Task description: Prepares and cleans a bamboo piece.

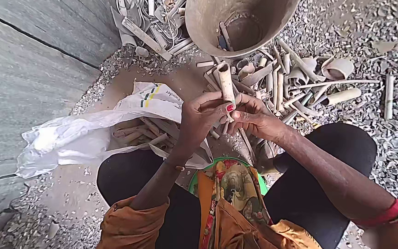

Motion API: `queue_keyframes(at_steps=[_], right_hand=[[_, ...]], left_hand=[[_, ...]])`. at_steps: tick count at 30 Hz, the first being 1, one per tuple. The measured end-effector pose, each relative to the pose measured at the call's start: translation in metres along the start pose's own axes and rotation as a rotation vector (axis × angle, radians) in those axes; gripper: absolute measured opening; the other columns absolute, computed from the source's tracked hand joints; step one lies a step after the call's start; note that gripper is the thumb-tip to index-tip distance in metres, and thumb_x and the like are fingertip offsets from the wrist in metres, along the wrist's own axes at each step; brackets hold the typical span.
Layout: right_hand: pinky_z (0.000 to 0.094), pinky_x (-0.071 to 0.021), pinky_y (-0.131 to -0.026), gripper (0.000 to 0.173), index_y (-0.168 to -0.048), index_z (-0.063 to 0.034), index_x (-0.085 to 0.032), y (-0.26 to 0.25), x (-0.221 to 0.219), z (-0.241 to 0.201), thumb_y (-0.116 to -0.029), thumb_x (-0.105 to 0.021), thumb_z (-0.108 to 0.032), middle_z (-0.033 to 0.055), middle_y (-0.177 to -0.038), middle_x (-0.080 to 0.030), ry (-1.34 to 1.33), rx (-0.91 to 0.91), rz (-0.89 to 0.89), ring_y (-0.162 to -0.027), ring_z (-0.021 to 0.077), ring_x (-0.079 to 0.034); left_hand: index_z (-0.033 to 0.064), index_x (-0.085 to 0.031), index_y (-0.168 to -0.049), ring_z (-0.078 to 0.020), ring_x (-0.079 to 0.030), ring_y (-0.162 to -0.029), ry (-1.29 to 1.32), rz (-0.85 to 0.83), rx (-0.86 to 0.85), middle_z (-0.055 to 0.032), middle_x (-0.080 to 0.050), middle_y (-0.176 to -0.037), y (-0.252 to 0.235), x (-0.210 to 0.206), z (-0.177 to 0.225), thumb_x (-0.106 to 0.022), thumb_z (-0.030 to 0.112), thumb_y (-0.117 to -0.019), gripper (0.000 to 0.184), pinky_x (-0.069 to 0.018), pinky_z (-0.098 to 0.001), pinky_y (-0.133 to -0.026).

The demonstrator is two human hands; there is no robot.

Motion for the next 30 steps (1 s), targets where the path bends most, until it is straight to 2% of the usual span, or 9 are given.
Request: queue_keyframes(at_steps=[4,9,11,15,18,21,25,27,30], right_hand=[[0.0398,-0.0663,-0.076,0.017,-0.118,-0.0111,-0.057,0.004,-0.002,-0.004,-0.1026,-0.060,-0.017,0.0161,-0.104,-0.073,-0.050,-0.038,-0.045,-0.087,0.0277,-0.077],[0.0423,-0.0659,-0.082,0.017,-0.119,-0.0107,-0.055,0.003,0.001,-0.009,-0.1035,-0.060,-0.016,0.0167,-0.107,-0.073,-0.092,-0.030,-0.095,-0.093,0.0299,-0.077],[0.0420,-0.0659,-0.082,0.017,-0.121,-0.0111,-0.055,0.003,0.001,-0.008,-0.1040,-0.058,-0.015,0.0169,-0.107,-0.074,-0.098,-0.034,-0.089,-0.093,0.0301,-0.077],[0.0405,-0.0664,-0.077,0.022,-0.123,-0.0092,-0.056,0.005,0.000,-0.009,-0.1030,-0.060,-0.015,0.0198,-0.108,-0.072,-0.089,-0.037,-0.056,-0.089,0.0305,-0.077],[0.0407,-0.0664,-0.077,0.020,-0.122,-0.0091,-0.056,0.004,-0.001,-0.008,-0.1029,-0.060,-0.014,0.0202,-0.110,-0.071,-0.094,-0.033,-0.050,-0.090,0.0309,-0.077],[0.0428,-0.0657,-0.083,0.017,-0.121,-0.0099,-0.055,0.003,-0.001,-0.006,-0.1041,-0.057,-0.011,0.0188,-0.113,-0.072,-0.124,-0.021,-0.065,-0.095,0.0318,-0.077],[0.0413,-0.0660,-0.079,0.013,-0.116,-0.0089,-0.057,0.007,-0.006,-0.005,-0.1033,-0.057,-0.009,0.0177,-0.106,-0.073,-0.095,-0.026,0.021,-0.089,0.0296,-0.077],[0.0412,-0.0661,-0.080,0.012,-0.113,-0.0094,-0.058,0.005,-0.007,-0.001,-0.1021,-0.059,-0.006,0.0153,-0.105,-0.074,-0.098,-0.024,0.062,-0.088,0.0281,-0.078],[0.0418,-0.0662,-0.081,0.011,-0.109,-0.0100,-0.058,0.004,-0.008,0.006,-0.1009,-0.059,-0.003,0.0128,-0.105,-0.074,-0.117,-0.022,0.113,-0.089,0.0269,-0.077]], left_hand=[[0.0003,-0.069,-0.126,-0.0076,-0.074,-0.091,0.000,-0.075,-0.039,-0.0037,-0.076,-0.110,0.005,0.008,0.009,-0.071,0.002,-0.0939,0.032,-0.0612,-0.0214,-0.082],[-0.0006,-0.069,-0.128,-0.0081,-0.074,-0.093,0.038,-0.094,-0.060,-0.0044,-0.076,-0.112,0.005,0.009,0.009,-0.069,0.002,-0.0953,0.032,-0.0613,-0.0224,-0.084],[0.0010,-0.069,-0.129,-0.0063,-0.073,-0.091,0.033,-0.101,-0.047,-0.0032,-0.076,-0.112,0.007,0.010,0.008,-0.069,0.003,-0.0958,0.034,-0.0610,-0.0208,-0.082],[-0.0012,-0.067,-0.131,-0.0094,-0.073,-0.095,0.073,-0.106,-0.026,-0.0058,-0.075,-0.115,0.005,0.009,0.008,-0.067,0.001,-0.0968,0.034,-0.0612,-0.0232,-0.085],[0.0002,-0.066,-0.134,-0.0094,-0.073,-0.098,0.057,-0.110,-0.009,-0.0055,-0.073,-0.120,0.004,0.009,0.007,-0.066,0.003,-0.0977,0.036,-0.0606,-0.0227,-0.086],[0.0000,-0.064,-0.136,-0.0093,-0.072,-0.099,0.049,-0.123,-0.022,-0.0058,-0.072,-0.122,0.005,0.009,0.006,-0.065,0.004,-0.0990,0.037,-0.0604,-0.0229,-0.086],[-0.0010,-0.064,-0.134,-0.0077,-0.072,-0.092,0.027,-0.110,-0.037,-0.0051,-0.074,-0.117,0.005,0.009,0.006,-0.064,0.004,-0.0989,0.035,-0.0604,-0.0217,-0.082],[-0.0005,-0.063,-0.136,-0.0080,-0.073,-0.094,-0.045,-0.101,-0.054,-0.0063,-0.073,-0.119,0.008,0.009,0.007,-0.066,0.003,-0.0973,0.038,-0.0605,-0.0213,-0.082],[0.0016,-0.063,-0.138,-0.0085,-0.074,-0.091,-0.169,-0.092,-0.084,-0.0076,-0.074,-0.117,0.011,0.009,0.008,-0.070,0.004,-0.0948,0.043,-0.0613,-0.0206,-0.077]])
Point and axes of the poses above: each hand's wrist, its own y-axis away from the middle knuckle, its own x-axis out of the back of the hand, z = x × y, the point moved 1 cm from there along -y, towards the middle knuckle
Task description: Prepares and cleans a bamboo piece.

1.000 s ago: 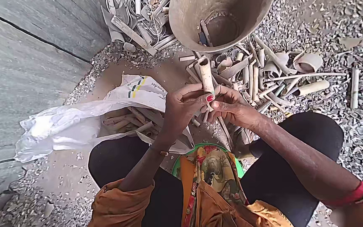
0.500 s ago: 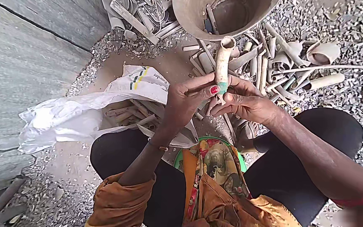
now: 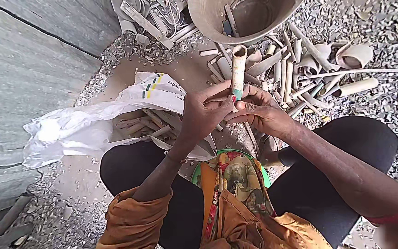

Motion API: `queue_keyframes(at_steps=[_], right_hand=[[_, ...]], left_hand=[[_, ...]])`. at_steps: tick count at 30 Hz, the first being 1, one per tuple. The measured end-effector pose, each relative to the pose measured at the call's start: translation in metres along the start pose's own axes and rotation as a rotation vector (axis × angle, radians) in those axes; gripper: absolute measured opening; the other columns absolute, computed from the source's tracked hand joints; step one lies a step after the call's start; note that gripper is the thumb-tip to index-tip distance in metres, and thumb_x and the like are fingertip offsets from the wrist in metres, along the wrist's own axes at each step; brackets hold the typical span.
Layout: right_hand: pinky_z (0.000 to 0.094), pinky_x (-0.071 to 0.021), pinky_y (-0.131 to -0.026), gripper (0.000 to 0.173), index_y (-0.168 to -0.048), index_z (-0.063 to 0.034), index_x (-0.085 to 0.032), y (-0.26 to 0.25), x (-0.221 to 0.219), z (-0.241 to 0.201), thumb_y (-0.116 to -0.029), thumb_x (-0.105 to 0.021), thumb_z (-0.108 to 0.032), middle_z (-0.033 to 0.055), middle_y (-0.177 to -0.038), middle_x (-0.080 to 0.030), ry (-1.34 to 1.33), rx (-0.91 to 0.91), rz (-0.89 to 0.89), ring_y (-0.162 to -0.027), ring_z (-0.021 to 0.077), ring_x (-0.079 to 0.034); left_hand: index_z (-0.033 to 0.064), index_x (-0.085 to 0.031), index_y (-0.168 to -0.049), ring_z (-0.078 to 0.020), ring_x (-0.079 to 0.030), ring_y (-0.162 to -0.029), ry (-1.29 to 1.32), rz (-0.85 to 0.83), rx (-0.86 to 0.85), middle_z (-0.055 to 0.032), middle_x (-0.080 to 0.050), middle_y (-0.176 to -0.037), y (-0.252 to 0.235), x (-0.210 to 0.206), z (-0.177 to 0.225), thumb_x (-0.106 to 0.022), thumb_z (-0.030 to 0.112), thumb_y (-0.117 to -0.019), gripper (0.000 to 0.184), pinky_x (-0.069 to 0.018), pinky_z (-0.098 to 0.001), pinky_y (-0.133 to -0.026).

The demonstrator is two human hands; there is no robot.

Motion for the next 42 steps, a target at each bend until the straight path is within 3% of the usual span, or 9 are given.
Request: queue_keyframes(at_steps=[4,14,17,22,25,28,32,39,42], right_hand=[[0.0396,-0.0662,-0.078,0.008,-0.110,-0.0092,-0.059,0.002,-0.004,0.000,-0.1027,-0.057,-0.006,0.0132,-0.102,-0.073,0.018,-0.033,0.040,-0.086,0.0253,-0.077],[0.0415,-0.0658,-0.084,0.010,-0.112,-0.0096,-0.056,0.000,-0.004,-0.004,-0.1047,-0.050,-0.006,0.0140,-0.108,-0.074,-0.051,-0.044,-0.010,-0.092,0.0271,-0.078],[0.0422,-0.0658,-0.084,0.011,-0.113,-0.0091,-0.057,-0.001,-0.001,-0.003,-0.1039,-0.053,-0.005,0.0136,-0.110,-0.074,-0.048,-0.020,-0.025,-0.093,0.0272,-0.077],[0.0403,-0.0668,-0.080,0.014,-0.105,-0.0087,-0.056,-0.003,-0.003,0.000,-0.0985,-0.062,0.002,0.0118,-0.100,-0.076,-0.005,0.044,0.061,-0.085,0.0257,-0.078],[0.0407,-0.0671,-0.079,0.018,-0.103,-0.0086,-0.055,-0.004,-0.007,0.001,-0.0961,-0.064,0.005,0.0111,-0.096,-0.077,0.054,0.075,0.096,-0.083,0.0262,-0.079],[0.0391,-0.0675,-0.078,0.020,-0.101,-0.0077,-0.055,-0.005,-0.008,0.001,-0.0935,-0.068,0.007,0.0099,-0.094,-0.078,0.178,0.171,0.089,-0.082,0.0245,-0.079],[0.0285,-0.0671,-0.075,0.026,-0.100,-0.0077,-0.055,-0.006,-0.009,-0.002,-0.0889,-0.073,0.006,-0.0002,-0.092,-0.076,0.495,0.323,0.084,-0.078,0.0118,-0.077],[0.0290,-0.0667,-0.078,0.035,-0.118,-0.0035,-0.051,-0.006,-0.007,0.002,-0.0907,-0.068,0.010,0.0037,-0.097,-0.076,0.470,0.248,0.067,-0.081,0.0141,-0.077],[0.0287,-0.0663,-0.079,0.034,-0.121,-0.0021,-0.052,-0.005,-0.008,0.002,-0.0921,-0.067,0.009,0.0029,-0.098,-0.076,0.473,0.235,0.031,-0.083,0.0134,-0.077]], left_hand=[[0.0010,-0.062,-0.139,-0.0096,-0.074,-0.091,-0.048,-0.008,-0.018,-0.0089,-0.075,-0.116,0.000,0.002,0.000,-0.070,0.002,-0.0937,0.046,-0.0608,-0.0208,-0.077],[0.0042,-0.061,-0.141,-0.0077,-0.074,-0.083,-0.075,0.002,-0.040,-0.0066,-0.076,-0.115,0.001,0.003,0.002,-0.067,0.003,-0.0952,0.046,-0.0596,-0.0191,-0.066],[0.0045,-0.062,-0.141,-0.0083,-0.074,-0.083,-0.053,-0.001,-0.023,-0.0071,-0.076,-0.115,0.002,0.002,0.001,-0.068,0.002,-0.0948,0.046,-0.0601,-0.0198,-0.066],[0.0049,-0.065,-0.136,-0.0072,-0.073,-0.077,-0.086,0.007,-0.008,-0.0069,-0.076,-0.110,0.003,0.001,0.000,-0.069,0.006,-0.0956,0.040,-0.0594,-0.0195,-0.062],[0.0046,-0.066,-0.134,-0.0074,-0.073,-0.076,-0.098,0.006,0.003,-0.0063,-0.076,-0.106,0.004,0.002,0.001,-0.069,0.007,-0.0958,0.038,-0.0598,-0.0199,-0.062],[0.0044,-0.069,-0.130,-0.0075,-0.071,-0.068,-0.109,0.034,0.011,-0.0066,-0.077,-0.101,0.004,0.002,-0.001,-0.070,0.008,-0.0945,0.035,-0.0577,-0.0199,-0.054],[0.0029,-0.069,-0.128,-0.0051,-0.072,-0.074,-0.104,0.041,-0.023,-0.0057,-0.077,-0.103,0.004,0.000,-0.005,-0.072,0.005,-0.0906,0.037,-0.0595,-0.0184,-0.063],[0.0031,-0.071,-0.127,-0.0048,-0.072,-0.075,-0.184,0.021,-0.083,-0.0051,-0.077,-0.098,0.003,-0.002,-0.010,-0.074,0.002,-0.0884,0.039,-0.0607,-0.0194,-0.066],[0.0032,-0.074,-0.118,-0.0034,-0.070,-0.070,-0.199,0.046,-0.103,-0.0037,-0.077,-0.091,0.002,-0.001,-0.013,-0.074,0.001,-0.0873,0.031,-0.0596,-0.0181,-0.063]])
Point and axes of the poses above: each hand's wrist, its own y-axis away from the middle knuckle, its own x-axis out of the back of the hand, z = x × y, the point moved 1 cm from there along -y, towards the middle knuckle
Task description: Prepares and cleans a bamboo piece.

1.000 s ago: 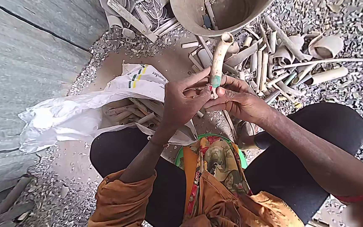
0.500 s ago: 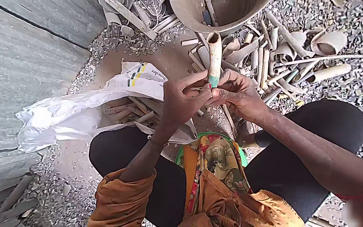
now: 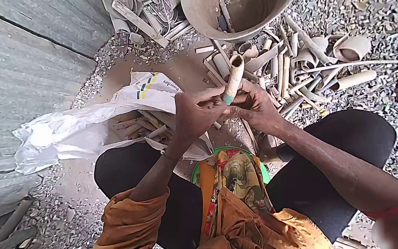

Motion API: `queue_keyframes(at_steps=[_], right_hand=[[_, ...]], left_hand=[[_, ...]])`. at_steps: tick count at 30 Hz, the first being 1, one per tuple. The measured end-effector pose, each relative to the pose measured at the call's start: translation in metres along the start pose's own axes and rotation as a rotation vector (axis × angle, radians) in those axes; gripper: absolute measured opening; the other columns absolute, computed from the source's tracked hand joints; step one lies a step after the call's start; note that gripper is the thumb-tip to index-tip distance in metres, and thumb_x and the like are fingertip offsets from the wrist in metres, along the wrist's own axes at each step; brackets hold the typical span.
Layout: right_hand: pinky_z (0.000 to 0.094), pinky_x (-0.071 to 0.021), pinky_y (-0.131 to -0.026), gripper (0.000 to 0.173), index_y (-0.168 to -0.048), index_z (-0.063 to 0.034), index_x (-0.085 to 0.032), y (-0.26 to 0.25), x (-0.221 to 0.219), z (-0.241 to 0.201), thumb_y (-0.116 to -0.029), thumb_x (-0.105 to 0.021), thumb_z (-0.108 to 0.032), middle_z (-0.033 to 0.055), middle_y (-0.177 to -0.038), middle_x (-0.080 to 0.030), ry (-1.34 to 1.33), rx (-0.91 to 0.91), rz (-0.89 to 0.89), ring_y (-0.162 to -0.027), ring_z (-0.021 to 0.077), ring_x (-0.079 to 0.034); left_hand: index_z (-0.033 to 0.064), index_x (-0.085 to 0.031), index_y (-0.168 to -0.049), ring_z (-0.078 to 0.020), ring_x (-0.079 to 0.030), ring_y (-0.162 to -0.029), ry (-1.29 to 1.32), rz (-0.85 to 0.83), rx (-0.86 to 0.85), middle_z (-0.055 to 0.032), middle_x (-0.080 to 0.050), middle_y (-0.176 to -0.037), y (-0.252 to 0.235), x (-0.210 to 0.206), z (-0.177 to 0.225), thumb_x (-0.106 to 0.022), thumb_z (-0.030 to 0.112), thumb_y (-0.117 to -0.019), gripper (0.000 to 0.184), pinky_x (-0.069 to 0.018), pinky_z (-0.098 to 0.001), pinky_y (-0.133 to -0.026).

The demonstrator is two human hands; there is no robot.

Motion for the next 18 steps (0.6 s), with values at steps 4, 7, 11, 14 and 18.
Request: queue_keyframes(at_steps=[4,7,11,14,18], right_hand=[[0.0343,-0.0672,-0.081,0.037,-0.126,-0.0017,-0.051,0.0002,-0.0008,-0.0004,-0.0934,-0.066,0.008,0.0068,-0.102,-0.076,-0.101,-0.040,0.002,-0.086,0.0196,-0.078],[0.0383,-0.0681,-0.078,0.035,-0.126,-0.0017,-0.051,-0.0009,0.0018,-0.0029,-0.0944,-0.065,0.008,0.0115,-0.102,-0.076,-0.166,-0.099,0.027,-0.084,0.0251,-0.078],[0.0390,-0.0683,-0.076,0.030,-0.118,-0.0040,-0.050,-0.0017,0.0026,-0.0030,-0.0941,-0.066,0.007,0.0113,-0.097,-0.076,-0.158,-0.096,0.030,-0.081,0.0263,-0.079],[0.0390,-0.0682,-0.075,0.029,-0.114,-0.0047,-0.049,-0.0006,0.0026,-0.0024,-0.0941,-0.066,0.008,0.0105,-0.097,-0.076,-0.140,-0.086,0.020,-0.081,0.0255,-0.078],[0.0375,-0.0681,-0.077,0.029,-0.117,-0.0028,-0.050,0.0002,0.0038,-0.0010,-0.0943,-0.065,0.008,0.0105,-0.102,-0.075,-0.136,-0.065,-0.021,-0.084,0.0237,-0.078]], left_hand=[[0.0051,-0.076,-0.115,-0.0027,-0.063,-0.058,0.020,0.022,0.038,-0.0033,-0.074,-0.085,0.0003,0.0017,-0.0002,-0.071,0.001,-0.0895,0.026,-0.0530,-0.0166,-0.051],[0.0044,-0.073,-0.122,-0.0045,-0.067,-0.065,0.108,-0.052,0.088,-0.0048,-0.075,-0.094,0.0000,0.0054,0.0005,-0.066,0.003,-0.0955,0.027,-0.0566,-0.0178,-0.059],[0.0026,-0.071,-0.122,-0.0052,-0.072,-0.075,0.154,-0.083,0.076,-0.0042,-0.076,-0.101,-0.0011,0.0056,-0.0007,-0.070,0.006,-0.0948,0.028,-0.0605,-0.0186,-0.067],[0.0023,-0.072,-0.121,-0.0051,-0.072,-0.075,0.150,-0.084,0.063,-0.0043,-0.076,-0.099,-0.0010,0.0041,-0.0008,-0.071,0.004,-0.0930,0.028,-0.0607,-0.0188,-0.067],[-0.0003,-0.075,-0.115,-0.0010,-0.071,-0.074,0.112,-0.052,0.006,-0.0039,-0.077,-0.095,-0.0042,0.0005,-0.0041,-0.074,0.000,-0.0879,0.027,-0.0597,-0.0157,-0.068]])
Point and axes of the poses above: each hand's wrist, its own y-axis away from the middle knuckle, its own x-axis out of the back of the hand, z = x × y, the point moved 1 cm from there along -y, towards the middle knuckle
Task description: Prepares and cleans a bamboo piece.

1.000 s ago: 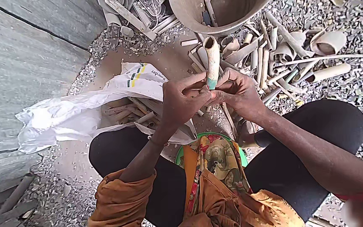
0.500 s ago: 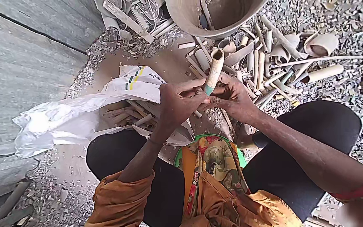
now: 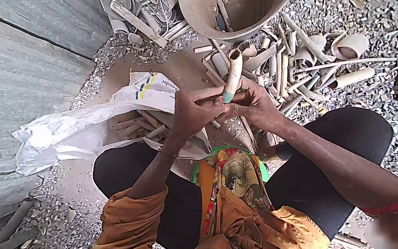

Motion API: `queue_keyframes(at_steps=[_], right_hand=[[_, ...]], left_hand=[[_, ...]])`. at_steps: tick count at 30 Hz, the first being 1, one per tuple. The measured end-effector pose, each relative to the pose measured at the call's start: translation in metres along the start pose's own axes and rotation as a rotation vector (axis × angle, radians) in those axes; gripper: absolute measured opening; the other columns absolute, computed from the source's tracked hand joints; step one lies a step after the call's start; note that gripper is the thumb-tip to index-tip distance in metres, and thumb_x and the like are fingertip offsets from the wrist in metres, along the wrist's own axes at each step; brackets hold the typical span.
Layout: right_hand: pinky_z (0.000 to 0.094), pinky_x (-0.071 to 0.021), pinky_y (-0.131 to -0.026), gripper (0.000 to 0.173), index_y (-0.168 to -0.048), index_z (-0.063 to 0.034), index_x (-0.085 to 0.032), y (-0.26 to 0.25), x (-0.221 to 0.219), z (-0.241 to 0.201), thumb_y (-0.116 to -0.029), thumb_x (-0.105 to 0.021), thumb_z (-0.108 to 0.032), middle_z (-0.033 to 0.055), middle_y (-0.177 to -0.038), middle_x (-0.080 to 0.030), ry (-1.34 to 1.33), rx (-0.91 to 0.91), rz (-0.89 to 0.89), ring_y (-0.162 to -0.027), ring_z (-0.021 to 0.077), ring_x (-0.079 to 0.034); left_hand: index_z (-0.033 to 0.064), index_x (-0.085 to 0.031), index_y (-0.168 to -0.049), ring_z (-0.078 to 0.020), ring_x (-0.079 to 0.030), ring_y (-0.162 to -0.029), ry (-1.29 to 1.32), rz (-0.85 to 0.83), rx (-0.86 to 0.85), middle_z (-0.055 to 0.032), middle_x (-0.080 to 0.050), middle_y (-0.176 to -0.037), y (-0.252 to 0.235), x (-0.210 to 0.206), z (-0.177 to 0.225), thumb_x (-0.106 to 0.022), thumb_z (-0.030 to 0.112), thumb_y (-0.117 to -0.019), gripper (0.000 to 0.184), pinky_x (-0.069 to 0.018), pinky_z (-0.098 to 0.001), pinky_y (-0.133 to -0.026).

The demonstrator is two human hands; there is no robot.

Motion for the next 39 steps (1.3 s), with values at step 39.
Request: queue_keyframes(at_steps=[39], right_hand=[[0.0267,-0.0663,-0.072,0.042,-0.120,0.0011,-0.055,-0.011,0.005,0.008,-0.0850,-0.078,0.000,0.0043,-0.091,-0.074,0.395,0.060,0.175,-0.077,0.0118,-0.076]], left_hand=[[0.0106,-0.074,-0.107,-0.0122,-0.072,-0.081,-0.299,0.078,0.049,-0.0042,-0.075,-0.096,0.008,-0.003,0.002,-0.074,0.019,-0.0949,0.015,-0.0599,-0.0296,-0.069]])
Point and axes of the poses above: each hand's wrist, its own y-axis away from the middle knuckle, its own x-axis out of the back of the hand, z = x × y, the point moved 1 cm from there along -y, towards the middle knuckle
